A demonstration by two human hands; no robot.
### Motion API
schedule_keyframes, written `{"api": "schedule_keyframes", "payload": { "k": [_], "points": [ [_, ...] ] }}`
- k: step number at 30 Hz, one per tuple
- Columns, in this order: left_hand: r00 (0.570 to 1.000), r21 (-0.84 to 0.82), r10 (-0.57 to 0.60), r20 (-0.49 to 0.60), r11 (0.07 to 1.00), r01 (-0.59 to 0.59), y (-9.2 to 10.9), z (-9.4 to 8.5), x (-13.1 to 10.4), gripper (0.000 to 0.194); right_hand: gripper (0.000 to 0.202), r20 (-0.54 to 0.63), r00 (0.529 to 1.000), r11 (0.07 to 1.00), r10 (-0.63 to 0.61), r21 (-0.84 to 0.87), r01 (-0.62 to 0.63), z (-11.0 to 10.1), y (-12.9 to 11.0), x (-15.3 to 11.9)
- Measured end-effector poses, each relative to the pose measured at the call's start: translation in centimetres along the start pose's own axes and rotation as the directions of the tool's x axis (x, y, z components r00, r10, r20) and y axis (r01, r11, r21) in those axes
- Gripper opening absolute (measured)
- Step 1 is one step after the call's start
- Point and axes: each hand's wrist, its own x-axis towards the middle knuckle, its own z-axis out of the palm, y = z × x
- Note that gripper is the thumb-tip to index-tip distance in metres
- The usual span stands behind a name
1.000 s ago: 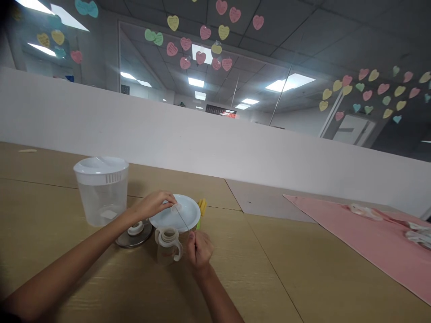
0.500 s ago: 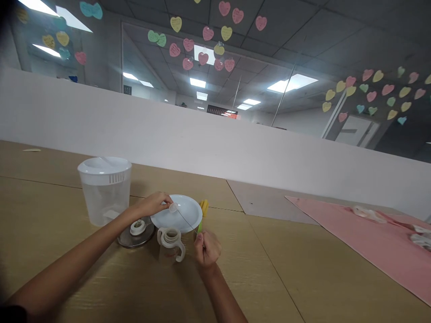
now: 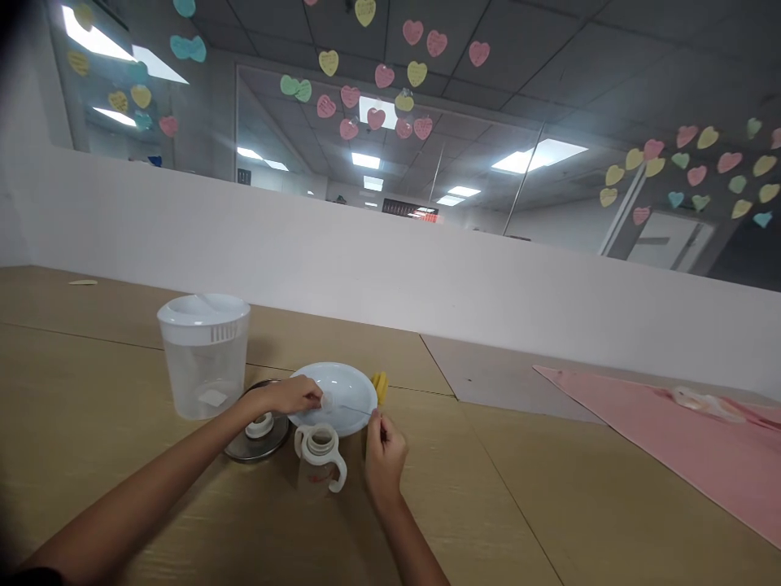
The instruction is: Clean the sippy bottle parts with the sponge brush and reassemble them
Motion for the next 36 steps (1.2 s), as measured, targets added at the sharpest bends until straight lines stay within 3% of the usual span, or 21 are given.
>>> {"api": "schedule_keyframes", "payload": {
  "k": [4,9,14,18,24,31,36],
  "points": [
    [0.999,-0.132,0.047,-0.009,0.99,-0.047,-0.2,-0.4,0.2,0.024,0.045,0.092,0.996,0.995,-0.005,-0.099,0.014,0.2,0.6,-0.1],
    [0.991,-0.259,0.042,-0.128,0.963,-0.074,0.5,-2.8,-0.6,0.035,0.046,0.128,0.991,0.99,0.028,-0.143,-0.009,0.2,0.7,-0.1],
    [0.982,-0.425,0.055,-0.18,0.896,-0.128,4.6,-5.9,-3.5,0.037,0.047,0.127,0.992,0.989,0.024,-0.145,-0.005,0.2,0.4,-0.2],
    [0.988,-0.42,0.097,-0.122,0.897,-0.14,7.9,-7.3,-5.8,0.035,0.047,0.13,0.991,0.99,0.012,-0.143,0.007,0.3,0.2,-0.2],
    [0.97,-0.304,0.227,0.09,0.934,-0.191,9.7,-6.8,-6.3,0.027,0.047,0.151,0.988,0.984,0.002,-0.179,0.025,0.1,0.1,-0.1],
    [0.952,-0.146,0.235,0.199,0.967,-0.208,9.7,-5.7,-5.7,0.018,0.046,0.17,0.985,0.974,-0.015,-0.221,0.053,0.0,0.2,-0.2],
    [0.951,-0.057,0.252,0.177,0.968,-0.246,9.8,-5.1,-5.3,0.015,0.046,0.172,0.985,0.978,-0.008,-0.204,0.044,0.0,0.0,-0.3]
  ]
}}
